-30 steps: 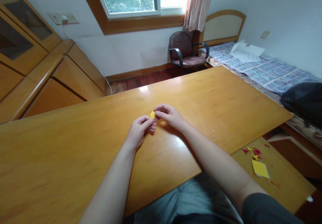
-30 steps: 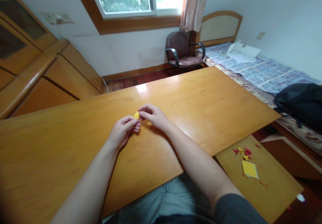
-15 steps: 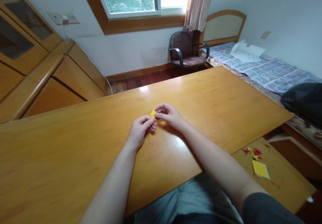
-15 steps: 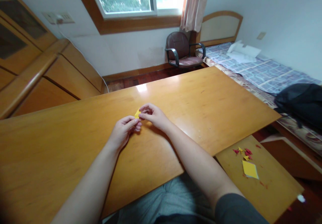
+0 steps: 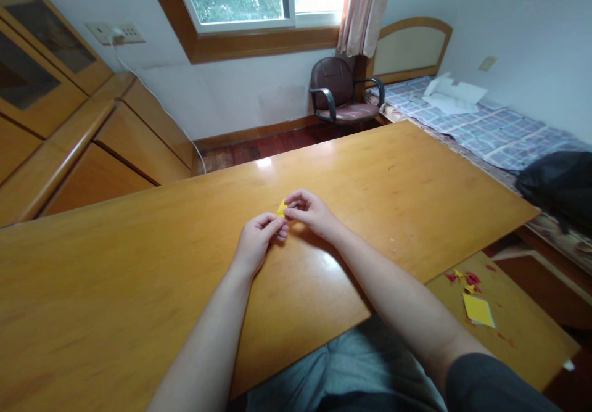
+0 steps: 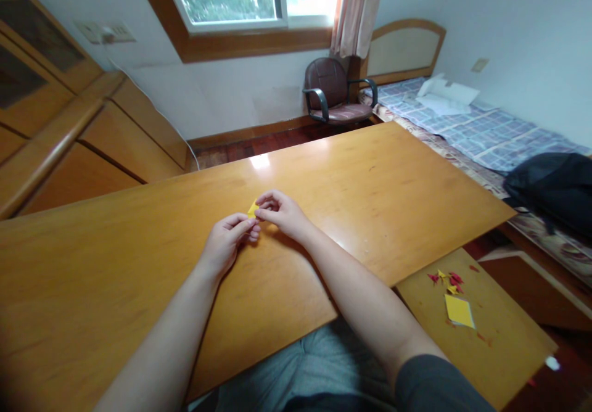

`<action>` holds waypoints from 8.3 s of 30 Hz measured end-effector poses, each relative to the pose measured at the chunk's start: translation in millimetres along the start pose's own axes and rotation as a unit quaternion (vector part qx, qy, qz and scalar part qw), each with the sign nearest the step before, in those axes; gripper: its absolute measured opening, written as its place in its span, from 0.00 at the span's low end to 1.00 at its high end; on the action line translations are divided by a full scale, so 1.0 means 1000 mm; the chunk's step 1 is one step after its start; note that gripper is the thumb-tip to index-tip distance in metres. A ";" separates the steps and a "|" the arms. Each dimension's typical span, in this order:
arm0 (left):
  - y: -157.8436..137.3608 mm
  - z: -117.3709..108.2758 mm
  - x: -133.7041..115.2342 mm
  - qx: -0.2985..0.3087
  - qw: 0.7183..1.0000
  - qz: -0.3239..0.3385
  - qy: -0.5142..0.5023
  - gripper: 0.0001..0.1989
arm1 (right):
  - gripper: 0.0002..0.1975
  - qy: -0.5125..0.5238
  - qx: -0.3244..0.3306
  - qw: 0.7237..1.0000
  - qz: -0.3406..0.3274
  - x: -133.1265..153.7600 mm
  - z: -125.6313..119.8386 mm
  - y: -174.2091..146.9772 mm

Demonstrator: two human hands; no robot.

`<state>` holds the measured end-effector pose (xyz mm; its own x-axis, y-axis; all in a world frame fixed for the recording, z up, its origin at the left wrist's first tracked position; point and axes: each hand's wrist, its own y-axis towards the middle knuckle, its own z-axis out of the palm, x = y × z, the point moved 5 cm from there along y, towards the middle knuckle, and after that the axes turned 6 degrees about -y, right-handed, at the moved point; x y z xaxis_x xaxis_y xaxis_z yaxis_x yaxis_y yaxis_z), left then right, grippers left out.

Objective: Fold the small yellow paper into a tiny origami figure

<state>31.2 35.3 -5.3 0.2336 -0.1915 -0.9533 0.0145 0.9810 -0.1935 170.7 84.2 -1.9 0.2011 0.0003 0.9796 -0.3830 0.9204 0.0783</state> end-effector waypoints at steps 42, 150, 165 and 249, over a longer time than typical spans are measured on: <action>0.002 -0.001 0.005 0.047 0.998 -0.026 0.036 0.16 | 0.18 -0.016 -0.002 1.000 0.006 0.001 -0.003 0.000; -0.001 0.001 -0.002 -0.001 1.000 -0.013 -0.001 0.14 | 0.24 0.006 0.006 1.000 0.005 0.002 0.001 -0.002; 0.000 0.000 0.001 -0.001 1.000 0.017 0.007 0.13 | 0.24 0.010 -0.064 0.997 -0.031 0.006 -0.005 0.000; 0.004 -0.004 0.003 -0.036 0.999 0.034 0.008 0.17 | 0.24 -0.003 -0.041 0.999 -0.029 0.005 -0.003 0.001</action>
<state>28.5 38.4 -9.6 0.2153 -0.1247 -0.9685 -0.0704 0.9873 -0.1427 174.3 86.1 2.9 0.2159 -0.0557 0.9748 -0.2961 0.9476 0.1197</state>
